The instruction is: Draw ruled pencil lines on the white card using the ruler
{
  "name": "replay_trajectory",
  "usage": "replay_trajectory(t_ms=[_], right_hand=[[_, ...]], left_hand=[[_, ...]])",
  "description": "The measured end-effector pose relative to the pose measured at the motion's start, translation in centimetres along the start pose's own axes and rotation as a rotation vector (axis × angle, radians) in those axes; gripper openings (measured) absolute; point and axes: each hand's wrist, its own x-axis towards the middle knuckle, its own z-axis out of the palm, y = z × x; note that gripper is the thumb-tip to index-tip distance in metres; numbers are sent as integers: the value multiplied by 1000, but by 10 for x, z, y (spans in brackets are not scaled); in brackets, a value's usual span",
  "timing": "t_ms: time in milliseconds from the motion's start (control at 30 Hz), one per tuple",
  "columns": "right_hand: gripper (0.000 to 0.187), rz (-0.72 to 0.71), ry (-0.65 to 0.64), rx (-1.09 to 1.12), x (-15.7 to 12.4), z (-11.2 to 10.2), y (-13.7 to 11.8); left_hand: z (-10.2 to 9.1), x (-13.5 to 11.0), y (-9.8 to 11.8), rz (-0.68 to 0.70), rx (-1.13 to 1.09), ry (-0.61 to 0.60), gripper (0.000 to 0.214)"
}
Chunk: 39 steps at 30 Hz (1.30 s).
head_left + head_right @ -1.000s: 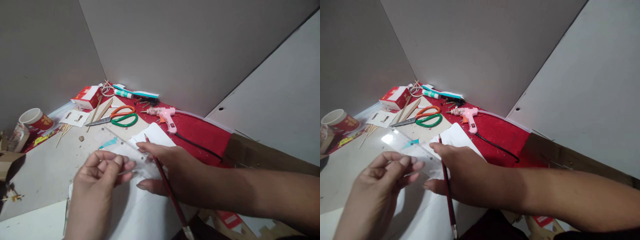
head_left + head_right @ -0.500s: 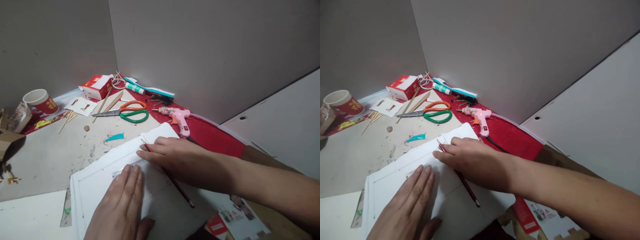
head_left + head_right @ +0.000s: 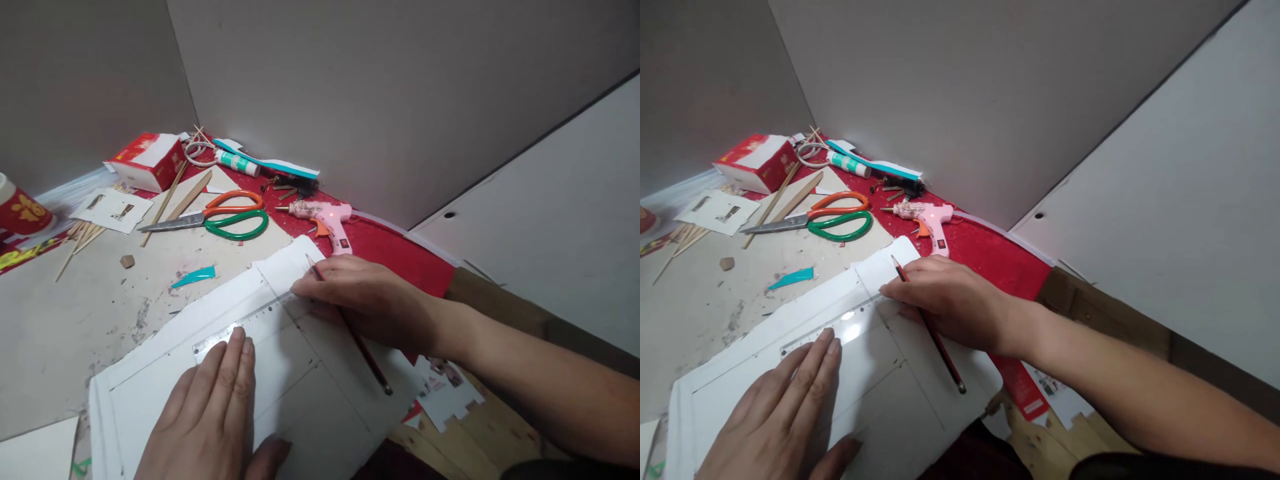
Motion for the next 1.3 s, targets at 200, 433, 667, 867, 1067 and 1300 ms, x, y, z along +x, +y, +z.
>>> replay_trajectory(t_ms=[200,433,667,867,1067,1300], right_hand=[[25,-12,-25,-51,5,-3,3],[27,-5,-64,-77,7,-5,5],[29,5,-114,-115,8,-12,9],[29,-7,-96,-89,7,-14,12],[26,-27,-49,-100,7,-10,15],[27,16,-58,-89,3,-7,13]], left_hand=[[0,-6,-2,16,72,-62,96],[2,-18,-1,47,81,-12,103],[7,-23,0,44,48,-6,104],[1,-17,3,34,45,-21,96],[-7,-7,6,29,83,-38,88],[-13,-3,12,-9,77,-74,82]])
